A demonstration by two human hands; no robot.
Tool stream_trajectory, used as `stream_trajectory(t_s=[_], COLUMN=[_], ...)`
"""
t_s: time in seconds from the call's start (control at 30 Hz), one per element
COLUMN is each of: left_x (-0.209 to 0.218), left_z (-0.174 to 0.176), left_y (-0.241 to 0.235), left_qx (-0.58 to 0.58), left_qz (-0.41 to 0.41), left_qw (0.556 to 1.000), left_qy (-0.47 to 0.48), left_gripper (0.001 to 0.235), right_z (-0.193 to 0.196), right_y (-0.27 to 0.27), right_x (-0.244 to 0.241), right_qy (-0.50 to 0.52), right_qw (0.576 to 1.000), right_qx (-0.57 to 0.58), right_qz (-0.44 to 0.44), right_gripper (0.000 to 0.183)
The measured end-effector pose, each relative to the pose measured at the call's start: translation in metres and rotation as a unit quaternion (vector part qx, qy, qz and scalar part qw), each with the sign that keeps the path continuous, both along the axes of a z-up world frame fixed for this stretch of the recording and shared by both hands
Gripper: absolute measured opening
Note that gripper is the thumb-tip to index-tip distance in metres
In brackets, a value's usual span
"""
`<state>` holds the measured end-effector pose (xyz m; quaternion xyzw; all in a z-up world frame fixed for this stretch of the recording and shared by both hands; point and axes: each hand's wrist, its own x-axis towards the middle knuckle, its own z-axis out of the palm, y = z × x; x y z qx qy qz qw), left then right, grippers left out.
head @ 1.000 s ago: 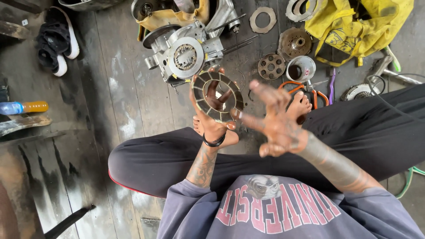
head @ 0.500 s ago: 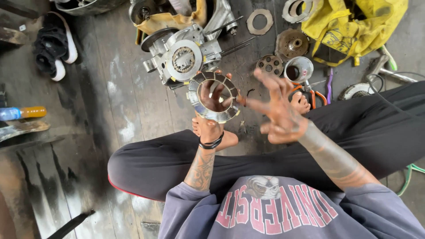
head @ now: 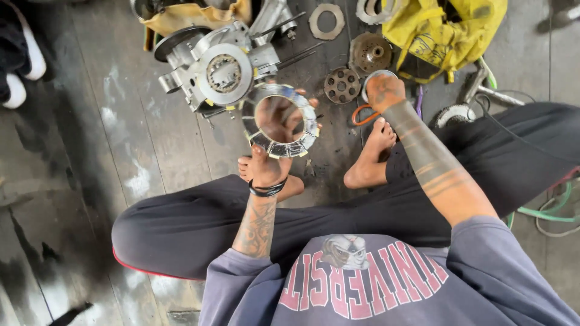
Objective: The person is inspecting and organizing various motorcycle clutch plates and engine components on the floor.
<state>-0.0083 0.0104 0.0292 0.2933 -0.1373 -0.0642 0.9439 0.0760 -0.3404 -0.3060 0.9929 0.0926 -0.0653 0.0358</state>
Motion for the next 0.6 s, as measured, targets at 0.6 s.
stream_trajectory(t_s=[0.6], left_x=[-0.004], left_z=[0.015], left_y=[-0.01], left_qx=[-0.193], left_qz=[-0.033], left_qw=[0.98], left_qy=[0.039], left_gripper=[0.071], right_z=[-0.054], right_y=[-0.031], right_x=[0.057], right_qy=[0.305], right_qw=[0.929], right_qx=[-0.16], right_qz=[0.135], right_gripper=[0.043])
